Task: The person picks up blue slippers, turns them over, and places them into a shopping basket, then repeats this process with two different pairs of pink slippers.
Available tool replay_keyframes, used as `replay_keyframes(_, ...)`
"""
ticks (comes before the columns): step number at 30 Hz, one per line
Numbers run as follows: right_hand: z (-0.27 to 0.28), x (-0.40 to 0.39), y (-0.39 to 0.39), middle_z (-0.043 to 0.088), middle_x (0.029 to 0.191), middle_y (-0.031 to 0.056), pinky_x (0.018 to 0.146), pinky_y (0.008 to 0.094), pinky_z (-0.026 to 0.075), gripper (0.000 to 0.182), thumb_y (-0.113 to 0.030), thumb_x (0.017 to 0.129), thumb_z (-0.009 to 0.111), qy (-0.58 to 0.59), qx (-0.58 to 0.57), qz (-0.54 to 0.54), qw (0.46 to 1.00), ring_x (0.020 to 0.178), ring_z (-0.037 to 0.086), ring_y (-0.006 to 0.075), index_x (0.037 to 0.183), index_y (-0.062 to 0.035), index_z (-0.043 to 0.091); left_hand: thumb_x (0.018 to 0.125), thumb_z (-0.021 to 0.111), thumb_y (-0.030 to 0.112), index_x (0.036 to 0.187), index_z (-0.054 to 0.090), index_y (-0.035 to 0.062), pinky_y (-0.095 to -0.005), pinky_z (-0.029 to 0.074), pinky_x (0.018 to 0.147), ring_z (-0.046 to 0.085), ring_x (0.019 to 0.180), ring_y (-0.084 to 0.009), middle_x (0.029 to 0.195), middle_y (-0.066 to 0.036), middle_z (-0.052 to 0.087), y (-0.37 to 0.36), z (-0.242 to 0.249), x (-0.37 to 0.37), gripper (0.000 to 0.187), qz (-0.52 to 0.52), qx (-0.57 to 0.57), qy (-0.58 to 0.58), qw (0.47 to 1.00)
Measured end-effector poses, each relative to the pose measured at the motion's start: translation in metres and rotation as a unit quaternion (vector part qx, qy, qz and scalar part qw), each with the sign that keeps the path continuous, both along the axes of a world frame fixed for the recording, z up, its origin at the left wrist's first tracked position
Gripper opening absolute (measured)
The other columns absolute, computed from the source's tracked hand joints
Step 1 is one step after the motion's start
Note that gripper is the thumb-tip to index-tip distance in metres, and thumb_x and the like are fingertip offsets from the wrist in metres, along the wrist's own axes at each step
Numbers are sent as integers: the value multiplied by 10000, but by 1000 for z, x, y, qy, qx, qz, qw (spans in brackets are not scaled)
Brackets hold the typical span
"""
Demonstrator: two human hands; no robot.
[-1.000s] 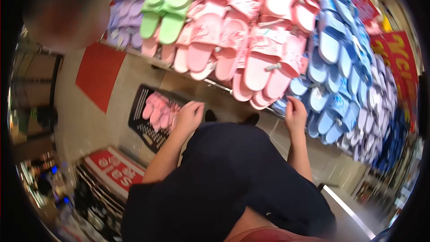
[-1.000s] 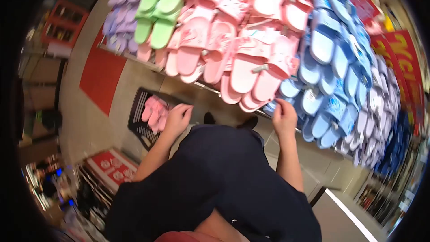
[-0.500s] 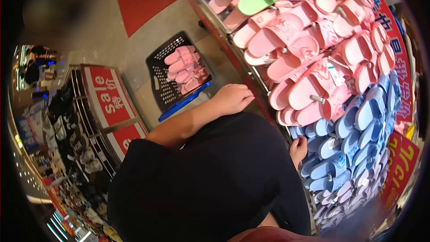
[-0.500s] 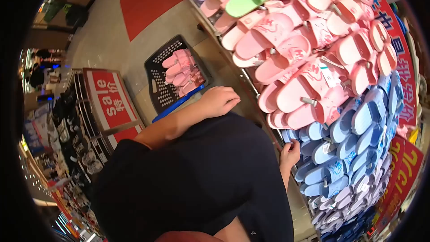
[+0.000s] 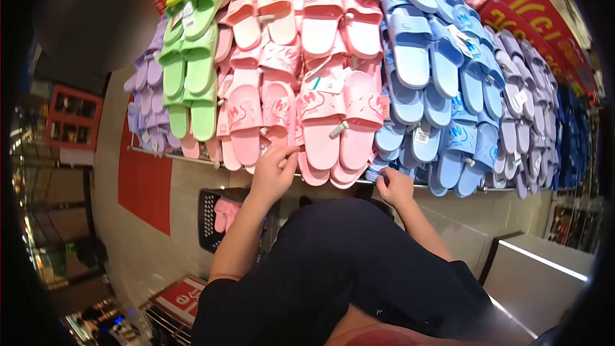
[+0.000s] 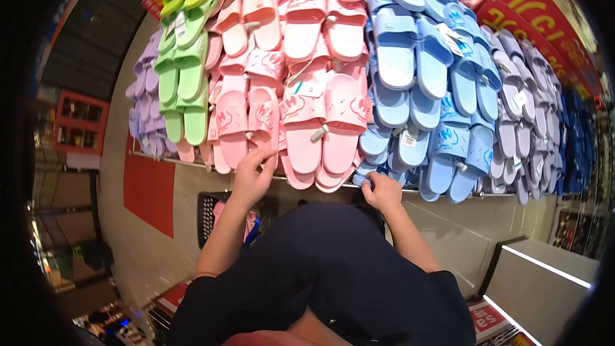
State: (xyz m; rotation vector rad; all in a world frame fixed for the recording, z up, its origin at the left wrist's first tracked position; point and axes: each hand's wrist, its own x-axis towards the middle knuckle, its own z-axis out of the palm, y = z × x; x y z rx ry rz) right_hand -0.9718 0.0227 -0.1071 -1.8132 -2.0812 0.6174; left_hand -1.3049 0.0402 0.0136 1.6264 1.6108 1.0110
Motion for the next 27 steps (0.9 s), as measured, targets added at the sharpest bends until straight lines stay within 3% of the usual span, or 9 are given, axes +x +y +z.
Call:
replay_keyframes(6, 4, 4, 0, 691, 754, 103, 660, 445, 526, 250, -337, 810, 633, 8, -8, -7, 1000, 725, 676, 303, 895, -109, 691, 899, 637, 89, 1163, 631, -31, -307, 504, 771, 629, 836, -209, 941, -123, 648, 110, 25, 33, 291, -46, 72, 30, 996)
replay_keyframes(11, 3, 5, -1, 694, 759, 97, 669, 441, 528, 268, -346, 812, 632, 15, -4, -2, 1000, 737, 676, 298, 894, -98, 690, 867, 661, 154, 1158, 632, -20, -394, 498, 865, 620, 953, -305, 1036, -183, 622, 165, 30, 82, 340, -94, 137, 90, 982)
replay_keyframes(14, 5, 8, 1, 693, 760, 99, 667, 449, 527, 277, -351, 814, 628, 19, 2, 7, 1000, 734, 674, 306, 896, -93, 689, 885, 660, 180, 1189, 638, -9, -384, 499, 887, 622, 1005, -321, 1106, -191, 612, 186, 37, 108, 358, -94, 172, 161, 967)
replay_keyframes(18, 6, 13, 2, 682, 744, 109, 637, 463, 521, 287, -361, 809, 627, 33, 0, 54, 998, 716, 672, 320, 878, -87, 677, 857, 676, 268, 1244, 612, 50, -479, 439, 964, 546, 1125, -379, 1169, -218, 565, 268, 45, 123, 449, -11, 239, 256, 937)
replay_keyframes(22, 11, 22, 4, 690, 810, 122, 647, 473, 522, 335, -387, 808, 630, 42, -29, 88, 995, 743, 677, 328, 921, -73, 645, 867, 646, 362, 1308, 590, 68, -510, 415, 1029, 513, 1215, -437, 1308, -301, 518, 361, 51, 123, 533, 35, 256, 370, 892)
replay_keyframes(26, 11, 31, 6, 690, 840, 133, 664, 473, 530, 340, -391, 828, 623, 72, -40, 117, 990, 778, 684, 327, 934, -68, 631, 879, 615, 371, 1308, 597, 90, -495, 441, 1016, 549, 1189, -434, 1270, -280, 560, 411, 48, 126, 514, 17, 232, 393, 889)
replay_keyframes(27, 10, 32, 6, 690, 841, 134, 667, 471, 533, 337, -389, 832, 624, 82, -43, 125, 988, 781, 685, 327, 930, -66, 629, 873, 619, 396, 1315, 591, 96, -479, 453, 1007, 564, 1184, -412, 1273, -257, 571, 415, 53, 131, 534, 25, 167, 393, 904)
